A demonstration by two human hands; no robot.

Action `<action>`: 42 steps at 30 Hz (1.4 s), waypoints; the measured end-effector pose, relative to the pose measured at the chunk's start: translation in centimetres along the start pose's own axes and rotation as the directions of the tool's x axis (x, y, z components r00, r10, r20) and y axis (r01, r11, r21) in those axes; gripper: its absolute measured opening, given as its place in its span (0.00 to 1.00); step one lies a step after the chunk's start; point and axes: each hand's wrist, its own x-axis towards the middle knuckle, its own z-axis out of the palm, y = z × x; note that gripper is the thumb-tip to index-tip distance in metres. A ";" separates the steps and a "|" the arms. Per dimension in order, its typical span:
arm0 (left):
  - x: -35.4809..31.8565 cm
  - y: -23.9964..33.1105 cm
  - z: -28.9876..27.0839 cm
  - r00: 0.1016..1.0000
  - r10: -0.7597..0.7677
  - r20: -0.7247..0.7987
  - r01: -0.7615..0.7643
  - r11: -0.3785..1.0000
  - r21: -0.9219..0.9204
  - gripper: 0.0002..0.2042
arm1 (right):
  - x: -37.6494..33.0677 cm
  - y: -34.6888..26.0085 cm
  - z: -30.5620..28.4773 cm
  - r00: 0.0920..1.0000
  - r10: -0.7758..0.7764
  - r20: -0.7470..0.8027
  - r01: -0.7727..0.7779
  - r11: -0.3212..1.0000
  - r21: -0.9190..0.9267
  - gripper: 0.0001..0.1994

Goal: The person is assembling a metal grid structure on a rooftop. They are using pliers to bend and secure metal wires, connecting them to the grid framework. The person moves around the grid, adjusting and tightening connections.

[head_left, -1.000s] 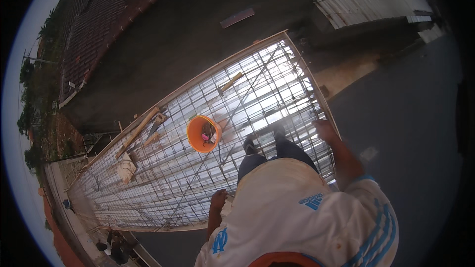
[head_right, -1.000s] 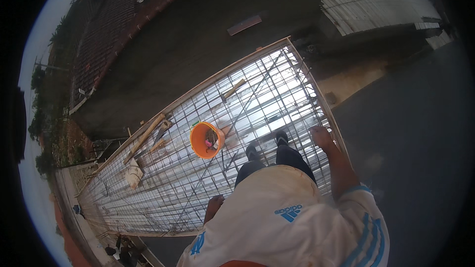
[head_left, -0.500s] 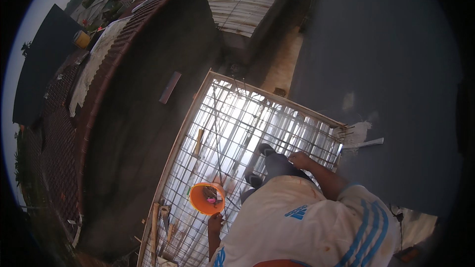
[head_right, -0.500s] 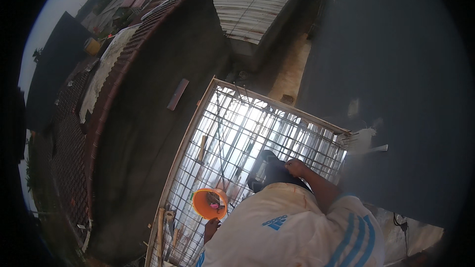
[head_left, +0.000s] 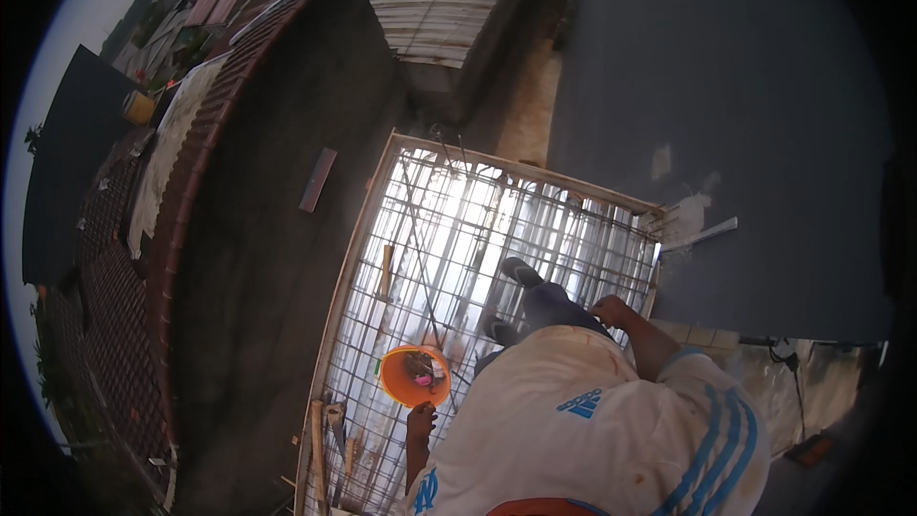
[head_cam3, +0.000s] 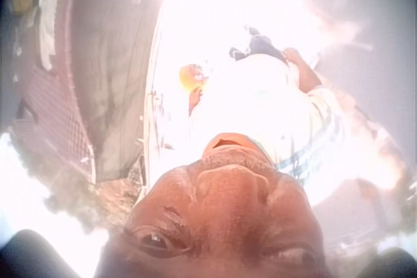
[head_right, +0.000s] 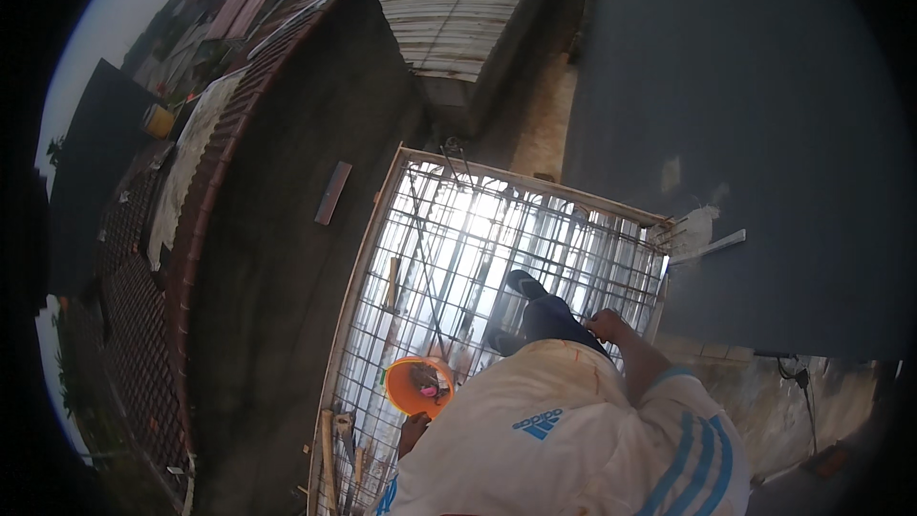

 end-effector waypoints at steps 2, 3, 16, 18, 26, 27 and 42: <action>1.1 -1.7 -0.7 1.000 0.001 -0.002 -0.001 0.999 -0.039 0.19 | -0.3 -0.8 0.1 0.996 0.084 0.003 -0.084 0.995 0.059 0.19; 1.7 -2.3 -0.8 1.000 0.017 -0.004 -0.017 0.998 -0.068 0.19 | -0.5 -0.9 0.2 0.995 0.096 0.010 -0.097 0.994 0.048 0.20; 1.9 1.0 -0.7 0.992 0.040 0.118 -0.054 0.992 0.116 0.24 | -4.8 -4.4 0.6 0.998 0.003 -0.065 -0.001 0.999 0.034 0.18; 2.2 1.2 -1.4 0.993 0.025 0.116 -0.039 0.993 0.113 0.24 | -4.6 -4.0 0.9 0.999 -0.014 -0.036 0.014 1.000 0.001 0.17; 2.1 3.0 -1.3 0.991 -0.015 0.137 -0.016 0.973 0.228 0.22 | -7.1 -4.9 -1.2 0.965 0.195 0.176 -0.198 0.980 0.002 0.18; 2.4 3.1 -1.2 0.989 -0.020 0.145 -0.018 0.967 0.252 0.21 | -7.9 -5.4 -1.9 0.939 0.248 0.236 -0.263 0.964 0.034 0.18; 3.6 9.5 13.3 0.929 -0.184 0.322 -0.055 0.790 0.610 0.20 | -11.2 6.9 -3.4 0.975 0.161 0.155 -0.163 0.987 0.000 0.19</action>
